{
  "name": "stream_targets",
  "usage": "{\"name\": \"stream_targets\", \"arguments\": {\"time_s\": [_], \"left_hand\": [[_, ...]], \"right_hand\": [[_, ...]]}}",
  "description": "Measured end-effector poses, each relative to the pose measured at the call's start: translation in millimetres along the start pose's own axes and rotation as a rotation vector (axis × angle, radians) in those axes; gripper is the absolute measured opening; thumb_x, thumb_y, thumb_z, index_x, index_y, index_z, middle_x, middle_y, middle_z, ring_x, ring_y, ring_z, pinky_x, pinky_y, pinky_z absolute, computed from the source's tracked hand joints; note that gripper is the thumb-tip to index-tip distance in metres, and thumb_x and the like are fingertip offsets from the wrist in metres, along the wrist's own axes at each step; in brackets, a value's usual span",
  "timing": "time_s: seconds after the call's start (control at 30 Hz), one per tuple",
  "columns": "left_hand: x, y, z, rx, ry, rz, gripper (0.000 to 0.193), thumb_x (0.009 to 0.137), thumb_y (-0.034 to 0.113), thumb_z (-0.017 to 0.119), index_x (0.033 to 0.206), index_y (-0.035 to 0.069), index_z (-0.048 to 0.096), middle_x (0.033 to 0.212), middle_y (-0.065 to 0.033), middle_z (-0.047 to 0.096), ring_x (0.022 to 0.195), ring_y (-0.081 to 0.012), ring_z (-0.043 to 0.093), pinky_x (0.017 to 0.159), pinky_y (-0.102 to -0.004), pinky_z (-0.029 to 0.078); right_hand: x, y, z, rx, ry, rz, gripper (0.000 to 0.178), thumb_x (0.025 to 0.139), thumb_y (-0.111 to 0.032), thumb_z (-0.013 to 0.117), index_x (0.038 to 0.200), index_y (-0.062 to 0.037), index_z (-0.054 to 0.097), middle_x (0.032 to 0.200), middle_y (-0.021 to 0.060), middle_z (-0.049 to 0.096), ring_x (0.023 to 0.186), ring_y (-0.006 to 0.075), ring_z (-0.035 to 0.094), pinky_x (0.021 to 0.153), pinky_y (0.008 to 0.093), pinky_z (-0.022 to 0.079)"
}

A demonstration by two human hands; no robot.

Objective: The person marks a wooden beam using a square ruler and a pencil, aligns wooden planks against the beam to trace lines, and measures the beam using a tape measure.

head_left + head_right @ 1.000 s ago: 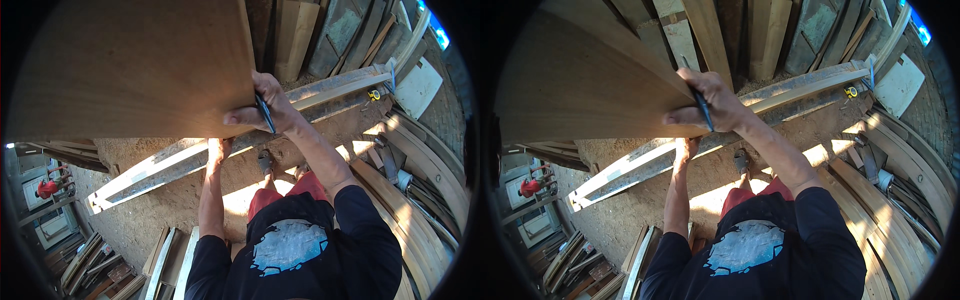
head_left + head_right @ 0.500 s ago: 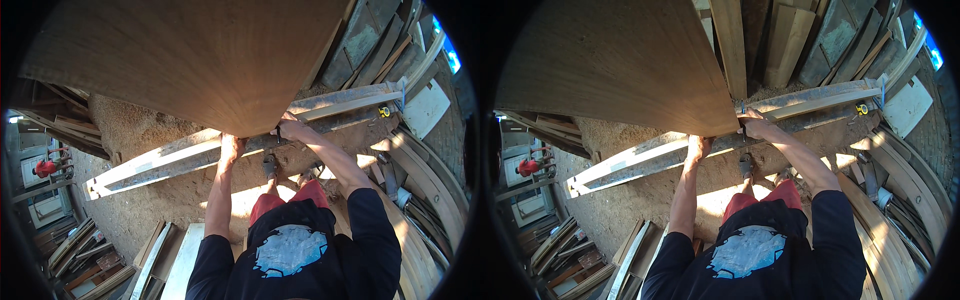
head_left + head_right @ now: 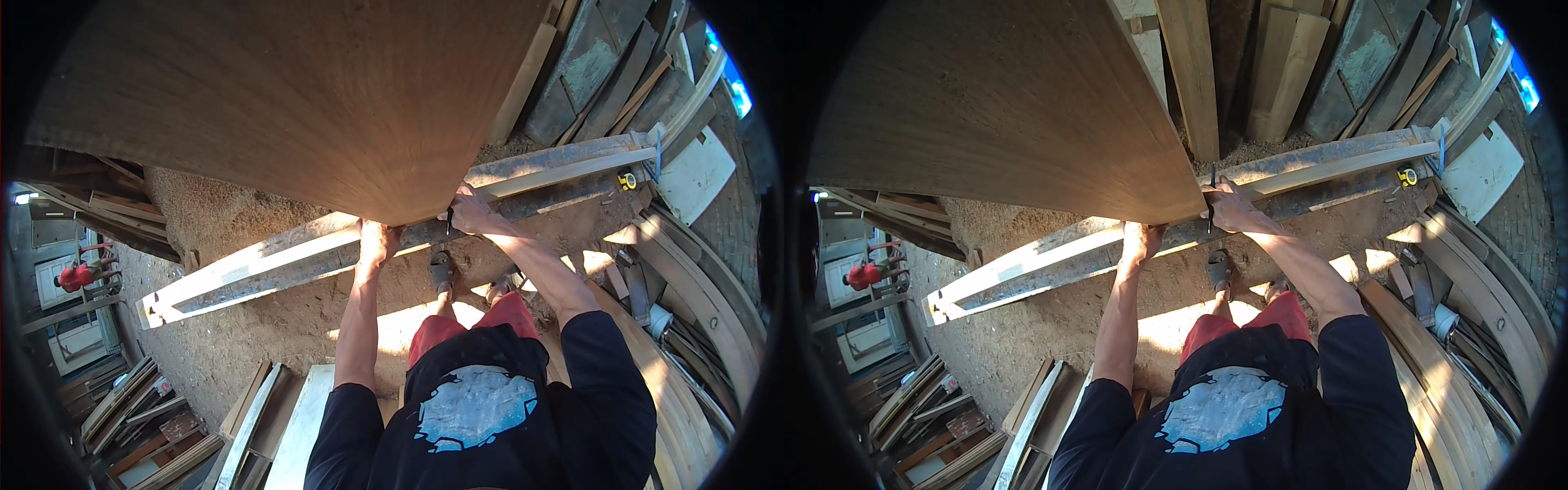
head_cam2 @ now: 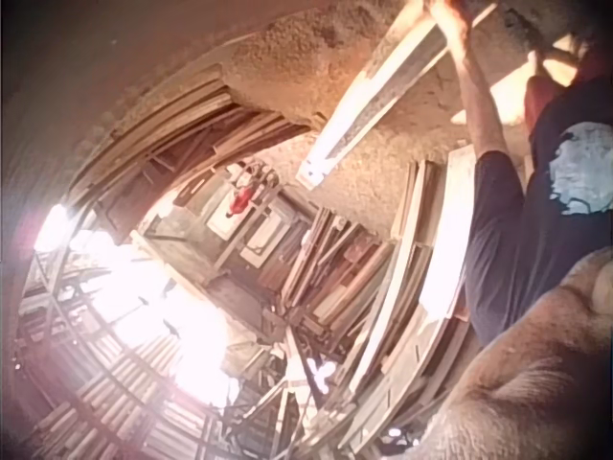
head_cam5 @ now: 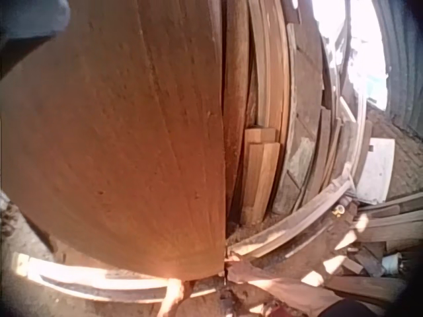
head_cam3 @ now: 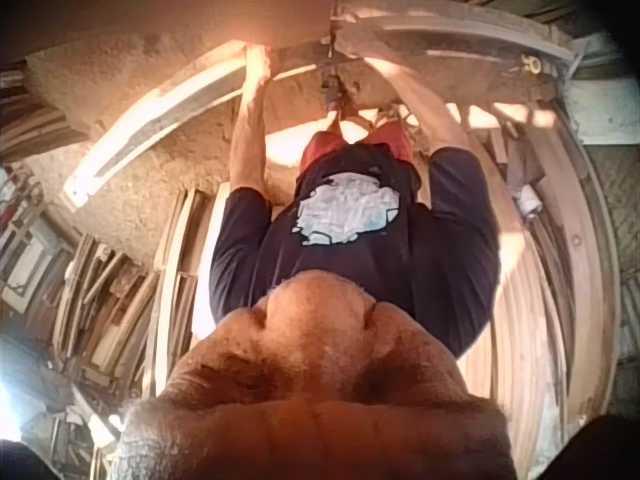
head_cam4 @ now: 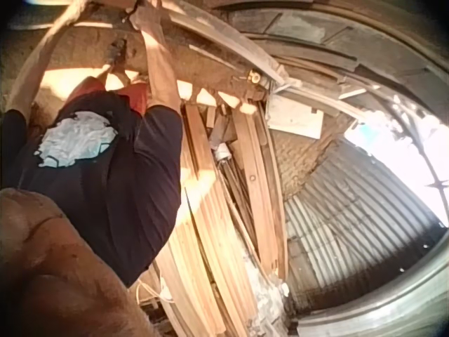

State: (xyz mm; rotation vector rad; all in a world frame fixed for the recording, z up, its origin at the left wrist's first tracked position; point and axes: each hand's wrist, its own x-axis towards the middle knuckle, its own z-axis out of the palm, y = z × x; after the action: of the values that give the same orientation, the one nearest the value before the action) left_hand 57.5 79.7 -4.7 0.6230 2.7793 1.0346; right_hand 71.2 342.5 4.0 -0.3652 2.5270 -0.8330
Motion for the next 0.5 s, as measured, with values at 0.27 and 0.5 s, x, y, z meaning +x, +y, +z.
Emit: {"name": "stream_targets", "arguments": {"time_s": [0.27,0.5], "left_hand": [[0.2,8.0,-0.6,0.087,0.079,0.053,0.037,0.069,0.011,0.083,0.104,0.009,0.072,0.108,-0.0124,0.070,0.109,-0.0358,0.062,0.097,-0.0502,0.045],[0.5,-6.9,8.0,0.096,-0.017,-0.040,0.035,0.070,0.012,0.083,0.104,0.011,0.073,0.110,-0.0104,0.071,0.113,-0.0338,0.062,0.098,-0.0522,0.044]], "right_hand": [[-26.4,-42.5,-70.6,0.083,0.100,0.074,0.085,0.085,-0.052,0.074,0.150,-0.0085,0.042,0.148,0.0201,0.049,0.143,0.0323,0.040,0.122,0.0446,0.022],[-82.4,-179.6,-231.3,0.754,0.897,-0.787,0.075,0.078,-0.045,0.085,0.133,-0.0008,0.058,0.124,0.0092,0.065,0.115,0.0170,0.061,0.101,0.0318,0.049]]}}
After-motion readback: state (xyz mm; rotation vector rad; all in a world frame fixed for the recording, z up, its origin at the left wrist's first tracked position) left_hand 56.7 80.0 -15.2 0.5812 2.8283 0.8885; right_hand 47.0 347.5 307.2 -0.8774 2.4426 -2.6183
